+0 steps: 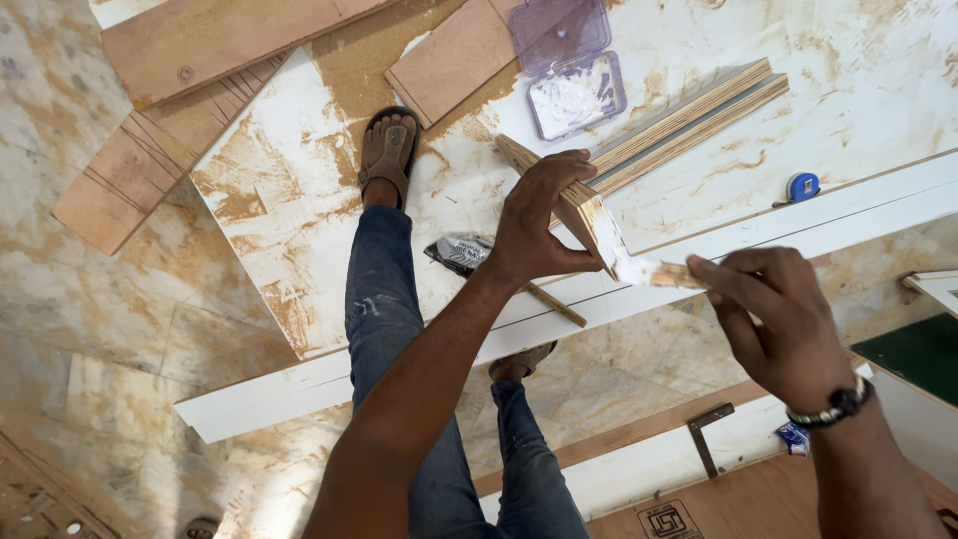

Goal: The person applies adhesive to the edges of wooden boards using a small stick and then hammers wooden strips onto the boards.

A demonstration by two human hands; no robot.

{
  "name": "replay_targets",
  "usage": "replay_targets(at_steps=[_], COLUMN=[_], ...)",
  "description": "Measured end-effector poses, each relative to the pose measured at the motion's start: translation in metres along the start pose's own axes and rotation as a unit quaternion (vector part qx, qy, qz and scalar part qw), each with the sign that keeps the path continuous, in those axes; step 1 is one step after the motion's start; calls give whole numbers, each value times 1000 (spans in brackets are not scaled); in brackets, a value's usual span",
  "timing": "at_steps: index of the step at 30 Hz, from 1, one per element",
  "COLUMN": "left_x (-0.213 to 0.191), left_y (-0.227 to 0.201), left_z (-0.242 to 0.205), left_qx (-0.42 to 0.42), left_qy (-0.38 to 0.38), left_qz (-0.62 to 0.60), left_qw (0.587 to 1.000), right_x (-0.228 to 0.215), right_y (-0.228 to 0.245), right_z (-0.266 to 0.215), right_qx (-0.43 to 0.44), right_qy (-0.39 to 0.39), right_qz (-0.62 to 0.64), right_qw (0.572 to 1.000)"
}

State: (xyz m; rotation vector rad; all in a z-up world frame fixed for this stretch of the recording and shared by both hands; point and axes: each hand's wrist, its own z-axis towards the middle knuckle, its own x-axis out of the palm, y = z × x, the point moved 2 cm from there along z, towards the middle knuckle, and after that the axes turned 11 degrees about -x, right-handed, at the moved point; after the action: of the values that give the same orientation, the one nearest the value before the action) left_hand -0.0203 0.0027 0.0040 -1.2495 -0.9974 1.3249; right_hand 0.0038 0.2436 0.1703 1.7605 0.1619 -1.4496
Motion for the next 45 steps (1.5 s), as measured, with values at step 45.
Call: replay_targets(at_steps=[45], left_x=[2], left_y=[-1], left_z=[3], left_qx=[4], left_qy=[-11], left_qz=[12], left_qw=[1000], right_x=[-12], right_y=[18], right_z=[64], right_qx=[-42], right_qy=[-50], right_qz=[-137], right_qw=[988])
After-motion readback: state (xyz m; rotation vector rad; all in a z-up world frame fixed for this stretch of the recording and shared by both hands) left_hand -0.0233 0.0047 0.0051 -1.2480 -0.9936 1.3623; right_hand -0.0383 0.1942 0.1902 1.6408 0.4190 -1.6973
